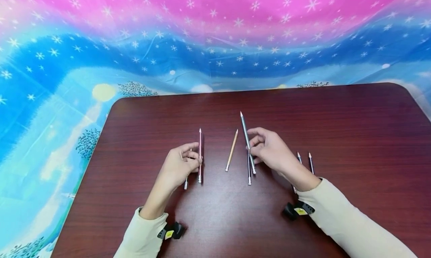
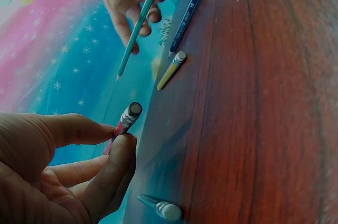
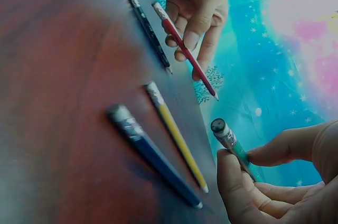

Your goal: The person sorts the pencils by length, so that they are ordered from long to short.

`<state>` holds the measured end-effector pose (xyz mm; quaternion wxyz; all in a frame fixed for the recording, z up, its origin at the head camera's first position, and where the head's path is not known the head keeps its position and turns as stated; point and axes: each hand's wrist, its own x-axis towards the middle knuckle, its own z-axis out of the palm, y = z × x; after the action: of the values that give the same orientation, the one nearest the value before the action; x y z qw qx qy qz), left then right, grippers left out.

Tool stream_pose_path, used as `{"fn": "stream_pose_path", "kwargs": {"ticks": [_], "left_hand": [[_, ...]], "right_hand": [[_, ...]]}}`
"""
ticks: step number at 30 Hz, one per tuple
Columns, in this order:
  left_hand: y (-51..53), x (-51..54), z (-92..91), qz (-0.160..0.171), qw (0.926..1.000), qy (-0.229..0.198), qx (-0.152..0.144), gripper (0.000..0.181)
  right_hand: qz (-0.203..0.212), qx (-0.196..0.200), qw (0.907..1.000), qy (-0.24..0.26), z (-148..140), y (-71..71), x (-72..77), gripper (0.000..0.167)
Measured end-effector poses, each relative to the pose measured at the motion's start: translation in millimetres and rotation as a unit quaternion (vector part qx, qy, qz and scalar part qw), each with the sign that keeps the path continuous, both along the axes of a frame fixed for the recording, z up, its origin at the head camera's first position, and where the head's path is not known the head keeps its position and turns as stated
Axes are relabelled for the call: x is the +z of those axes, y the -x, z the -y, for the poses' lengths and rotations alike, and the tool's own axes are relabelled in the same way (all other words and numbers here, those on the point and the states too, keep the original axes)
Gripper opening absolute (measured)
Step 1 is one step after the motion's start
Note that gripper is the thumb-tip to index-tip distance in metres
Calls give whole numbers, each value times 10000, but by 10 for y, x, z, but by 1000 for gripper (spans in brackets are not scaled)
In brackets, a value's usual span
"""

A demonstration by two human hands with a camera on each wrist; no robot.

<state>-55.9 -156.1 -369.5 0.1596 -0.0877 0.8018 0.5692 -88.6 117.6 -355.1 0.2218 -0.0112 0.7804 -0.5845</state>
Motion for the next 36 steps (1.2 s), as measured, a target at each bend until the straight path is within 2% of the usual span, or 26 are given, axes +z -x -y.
{"fn": "stream_pose_path", "kwargs": {"ticks": [12,16,26,36], "left_hand": [[6,30,37,13,10000,-16,70,55],[8,44,64,-49,9999,-41,90,55],[23,66,94,-110,9997,-130,174,54],[44,90,123,-80,9992,-251,290,55]], "right_hand": [[180,-142,9997,124,355,492,52,61],[299,-231,9988,308,518,633,45,63],[455,-412,9961,640,882,915,-42,64],[726,-718,9900,968,1182,1112,-203,67]]}}
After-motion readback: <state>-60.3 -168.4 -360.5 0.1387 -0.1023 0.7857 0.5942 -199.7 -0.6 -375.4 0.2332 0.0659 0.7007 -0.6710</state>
